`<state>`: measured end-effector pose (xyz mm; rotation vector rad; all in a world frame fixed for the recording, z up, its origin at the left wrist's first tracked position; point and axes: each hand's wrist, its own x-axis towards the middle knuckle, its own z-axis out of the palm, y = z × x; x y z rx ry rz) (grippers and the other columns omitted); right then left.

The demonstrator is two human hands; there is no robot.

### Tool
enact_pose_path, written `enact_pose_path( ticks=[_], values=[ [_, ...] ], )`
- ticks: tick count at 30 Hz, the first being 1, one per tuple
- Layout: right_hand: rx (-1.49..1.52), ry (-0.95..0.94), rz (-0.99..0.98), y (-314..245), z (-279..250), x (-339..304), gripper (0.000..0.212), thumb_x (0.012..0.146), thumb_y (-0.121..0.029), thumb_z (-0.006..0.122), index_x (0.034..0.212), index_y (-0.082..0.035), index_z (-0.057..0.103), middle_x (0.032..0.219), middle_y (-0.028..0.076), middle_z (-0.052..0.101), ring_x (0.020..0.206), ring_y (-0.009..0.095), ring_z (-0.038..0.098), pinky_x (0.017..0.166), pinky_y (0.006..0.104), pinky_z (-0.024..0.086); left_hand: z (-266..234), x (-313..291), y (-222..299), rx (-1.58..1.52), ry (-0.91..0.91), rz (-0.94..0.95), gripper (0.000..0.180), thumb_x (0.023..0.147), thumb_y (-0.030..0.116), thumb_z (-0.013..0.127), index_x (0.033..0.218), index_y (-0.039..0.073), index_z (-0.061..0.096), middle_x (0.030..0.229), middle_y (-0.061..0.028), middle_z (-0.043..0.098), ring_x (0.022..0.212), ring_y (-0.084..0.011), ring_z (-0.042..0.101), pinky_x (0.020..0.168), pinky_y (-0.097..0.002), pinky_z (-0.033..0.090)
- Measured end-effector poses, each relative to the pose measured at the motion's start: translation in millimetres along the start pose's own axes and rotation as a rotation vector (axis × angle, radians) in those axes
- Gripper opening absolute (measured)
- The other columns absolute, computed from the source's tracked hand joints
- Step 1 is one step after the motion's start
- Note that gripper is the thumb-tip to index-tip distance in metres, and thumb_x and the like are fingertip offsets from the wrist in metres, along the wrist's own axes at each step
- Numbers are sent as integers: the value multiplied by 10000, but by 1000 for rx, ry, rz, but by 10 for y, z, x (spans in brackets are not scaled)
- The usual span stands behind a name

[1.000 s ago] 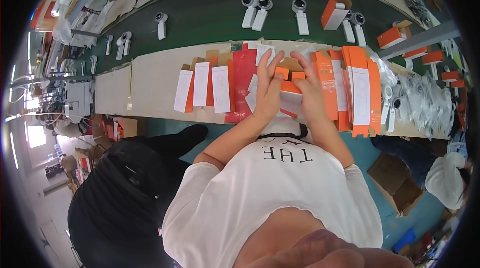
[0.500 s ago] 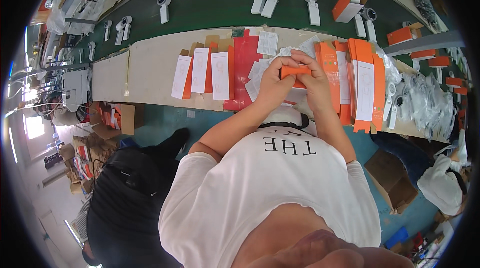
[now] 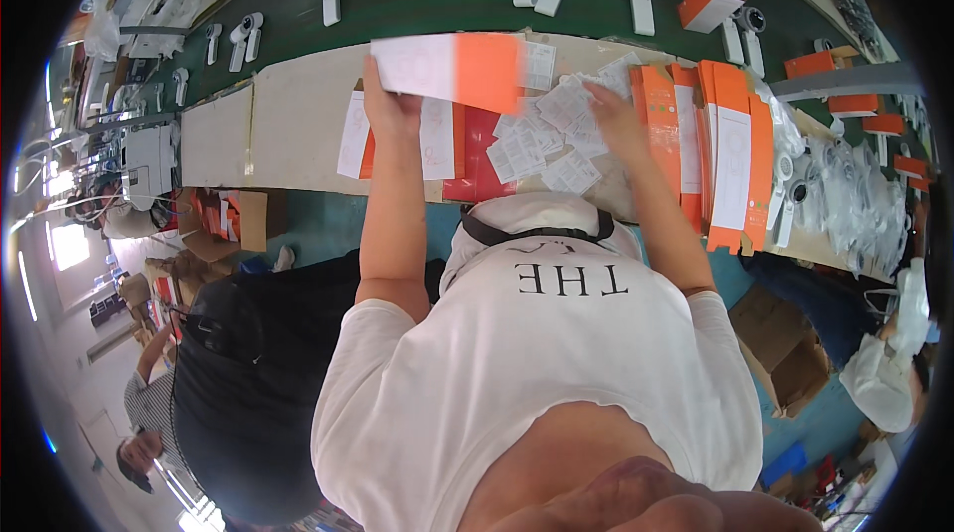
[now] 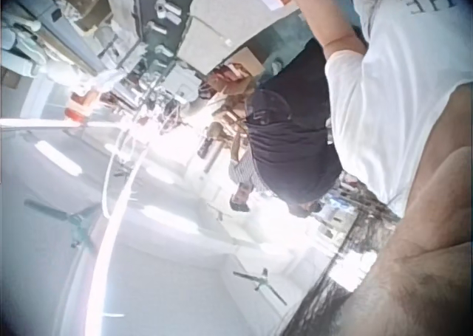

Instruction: The recorder is folding and assembling small orange and white cardboard boxes at a workstation.

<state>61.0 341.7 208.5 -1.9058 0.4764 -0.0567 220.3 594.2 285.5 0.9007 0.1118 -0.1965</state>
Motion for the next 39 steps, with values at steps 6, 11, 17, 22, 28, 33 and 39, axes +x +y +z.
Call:
enact_pose_path(
  ticks=[6, 11, 17, 22, 28, 33, 39],
  values=[
    [-691, 307, -382, 557, 388, -169, 337, 761, -199, 622, 1096, -169, 602, 1130, 75, 568, 1161, 344, 409, 965, 393, 350, -492, -534, -475, -264, 128, -585, 443, 915, 342, 348, 1239, 45, 400, 1212, -129, 496, 1109, -286, 493, 917, -445, 426],
    [-581, 372, -448, 779, 351, -143, 332, 733, -134, 651, 1062, -143, 618, 1126, 65, 571, 1131, 323, 441, 943, 379, 371, -379, -776, -663, -358, 154, -732, 353, 894, 324, 383, 1105, 92, 543, 1039, -117, 601, 905, -281, 604, 746, -403, 527],
    [202, 520, -226, 118, 114, -264, 174, 758, -77, 647, 910, -6, 601, 994, 131, 609, 910, 238, 585, 793, 326, 453, -292, -733, -734, -300, 405, -825, 328, 881, 319, 471, 1104, 84, 523, 1082, -99, 580, 975, -259, 570, 830, -423, 481],
    [-339, 310, -1013, -948, -187, -520, 267, 685, -48, 614, 950, -28, 590, 907, 79, 622, 821, 215, 595, 706, 326, 467, -536, -688, -970, -299, 308, -853, 420, 864, 349, 523, 1164, 64, 449, 1114, -118, 526, 1033, -272, 519, 864, -457, 461],
    [-705, -133, -955, -1127, 45, -676, 330, 660, -65, 557, 980, 6, 592, 964, 102, 593, 952, 247, 535, 778, 338, 404, -354, -788, -983, -6, 295, -853, 422, 853, 390, 517, 1157, 101, 469, 1133, -110, 496, 1030, -277, 502, 824, -479, 466],
    [-938, -309, -894, -1171, -96, -753, 328, 698, -87, 559, 1012, 5, 587, 943, 117, 603, 953, 270, 537, 846, 394, 363, -380, -840, -987, 212, 213, -871, 573, 819, 493, 495, 1228, 100, 410, 1199, -137, 443, 1051, -312, 487, 764, -492, 483],
    [-629, -212, -649, -1291, -257, -434, 78, 740, -109, 558, 783, -59, 600, 764, 107, 597, 737, 277, 559, 743, 399, 406, -340, -1072, -508, 1598, -396, 513, 888, 691, 470, 659, 1326, 4, 248, 1327, -234, 300, 1223, -404, 300, 999, -486, 245]
  ],
)
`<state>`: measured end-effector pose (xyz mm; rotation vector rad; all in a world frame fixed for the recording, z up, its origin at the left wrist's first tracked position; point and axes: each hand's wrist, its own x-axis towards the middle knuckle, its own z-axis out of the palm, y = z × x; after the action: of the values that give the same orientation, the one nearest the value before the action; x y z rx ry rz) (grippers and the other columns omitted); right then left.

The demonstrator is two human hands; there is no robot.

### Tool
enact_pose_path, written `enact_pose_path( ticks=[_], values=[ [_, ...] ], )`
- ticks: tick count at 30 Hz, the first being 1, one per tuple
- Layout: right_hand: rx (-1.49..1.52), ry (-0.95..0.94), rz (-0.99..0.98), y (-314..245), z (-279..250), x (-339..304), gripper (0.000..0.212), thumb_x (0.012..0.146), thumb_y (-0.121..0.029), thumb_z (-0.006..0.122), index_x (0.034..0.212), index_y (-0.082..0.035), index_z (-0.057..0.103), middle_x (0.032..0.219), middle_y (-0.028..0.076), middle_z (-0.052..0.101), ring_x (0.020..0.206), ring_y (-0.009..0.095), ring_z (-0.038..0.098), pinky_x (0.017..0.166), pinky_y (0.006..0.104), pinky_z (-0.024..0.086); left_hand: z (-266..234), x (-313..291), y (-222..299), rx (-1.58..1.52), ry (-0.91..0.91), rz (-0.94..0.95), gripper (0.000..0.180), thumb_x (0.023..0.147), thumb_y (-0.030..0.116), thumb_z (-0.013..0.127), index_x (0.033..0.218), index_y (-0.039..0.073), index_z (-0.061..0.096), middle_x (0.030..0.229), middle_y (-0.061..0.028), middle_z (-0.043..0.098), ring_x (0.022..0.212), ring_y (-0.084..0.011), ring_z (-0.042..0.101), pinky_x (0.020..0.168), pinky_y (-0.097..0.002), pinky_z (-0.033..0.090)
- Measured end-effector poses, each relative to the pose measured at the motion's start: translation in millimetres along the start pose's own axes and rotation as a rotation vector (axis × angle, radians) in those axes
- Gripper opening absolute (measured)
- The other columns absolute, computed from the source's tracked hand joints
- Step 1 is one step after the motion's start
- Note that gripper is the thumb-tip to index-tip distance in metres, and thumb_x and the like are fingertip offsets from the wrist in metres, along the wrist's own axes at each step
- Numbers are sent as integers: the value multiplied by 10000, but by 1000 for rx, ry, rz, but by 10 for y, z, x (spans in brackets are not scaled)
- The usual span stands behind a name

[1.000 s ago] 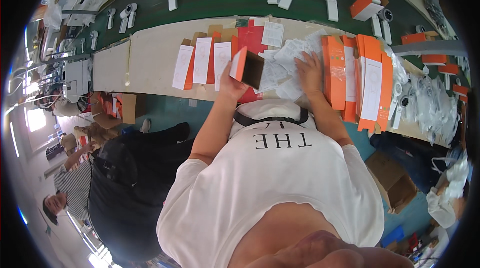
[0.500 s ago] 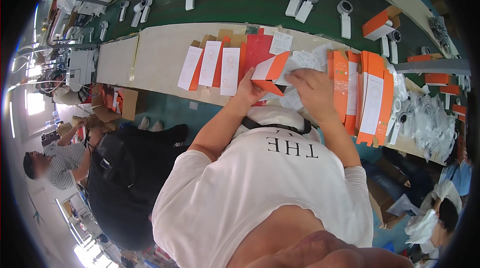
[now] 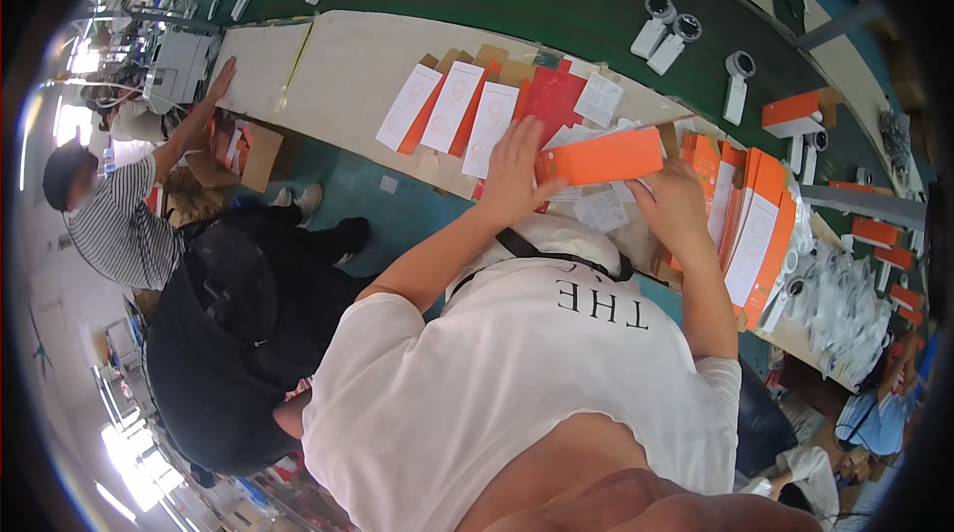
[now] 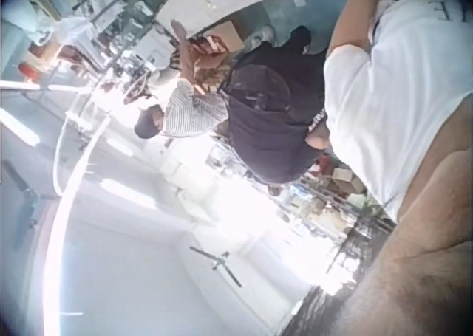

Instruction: The recorder is folding and assembling small orange and white cardboard boxes at a workstation.

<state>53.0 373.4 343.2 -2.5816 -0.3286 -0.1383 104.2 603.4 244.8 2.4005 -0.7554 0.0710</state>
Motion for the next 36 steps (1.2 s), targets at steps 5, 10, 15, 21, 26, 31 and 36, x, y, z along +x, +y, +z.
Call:
enact_pose_path(
  ticks=[5, 10, 15, 21, 26, 31, 36],
  values=[
    [76, -77, 22, -266, 6, 40, 132, 735, -102, 582, 857, -53, 589, 838, 115, 610, 812, 288, 564, 767, 412, 416, -21, 58, 302, -206, -148, 142, 907, 621, 378, 732, 1325, 31, 277, 1305, -206, 353, 1175, -376, 369, 971, -436, 310],
    [15, 103, -264, -317, -102, 96, 275, 728, -21, 537, 998, -60, 574, 1013, 67, 588, 995, 272, 527, 856, 414, 404, -118, 22, 214, -478, -150, -98, 922, 605, 339, 766, 1312, 7, 277, 1289, -225, 380, 1162, -366, 407, 966, -405, 345],
    [-305, 93, -171, -195, -177, 22, 289, 678, -68, 550, 963, -54, 599, 1025, 43, 583, 1070, 226, 472, 824, 359, 410, -115, 46, 234, -375, -212, 38, 903, 620, 382, 753, 1309, 16, 297, 1243, -209, 426, 1140, -360, 424, 956, -403, 356],
    [-310, -19, -85, -260, -217, -81, 350, 694, -52, 533, 1042, -24, 555, 1020, 100, 570, 1195, 303, 372, 1004, 445, 280, -70, 116, 262, -338, -151, 21, 893, 612, 359, 769, 1296, 8, 314, 1209, -204, 453, 1109, -362, 452, 923, -404, 386],
    [169, -8, -82, -291, -147, -85, 408, 727, -85, 594, 1130, -87, 529, 1170, 115, 522, 1248, 306, 325, 1042, 451, 226, 99, 13, 208, -570, -152, -35, 914, 579, 271, 810, 1288, -22, 313, 1251, -199, 430, 1147, -310, 447, 952, -373, 369],
    [78, 349, 84, 127, -305, -423, 464, 727, -126, 611, 1173, -68, 497, 1223, 140, 473, 1199, 316, 378, 993, 426, 312, -79, 216, -541, -262, 158, -449, 740, 672, 203, 752, 1252, -26, 353, 1201, -144, 487, 1070, -223, 491, 909, -321, 400],
    [-590, 699, 1000, 1133, -388, -1685, 522, 740, -293, 670, 1156, -16, 519, 1113, 173, 539, 1043, 273, 508, 894, 355, 398, -632, 374, -1550, -357, 91, -433, 440, 812, 264, 622, 1116, -38, 521, 1024, -126, 605, 918, -227, 577, 804, -322, 450]
  ],
)
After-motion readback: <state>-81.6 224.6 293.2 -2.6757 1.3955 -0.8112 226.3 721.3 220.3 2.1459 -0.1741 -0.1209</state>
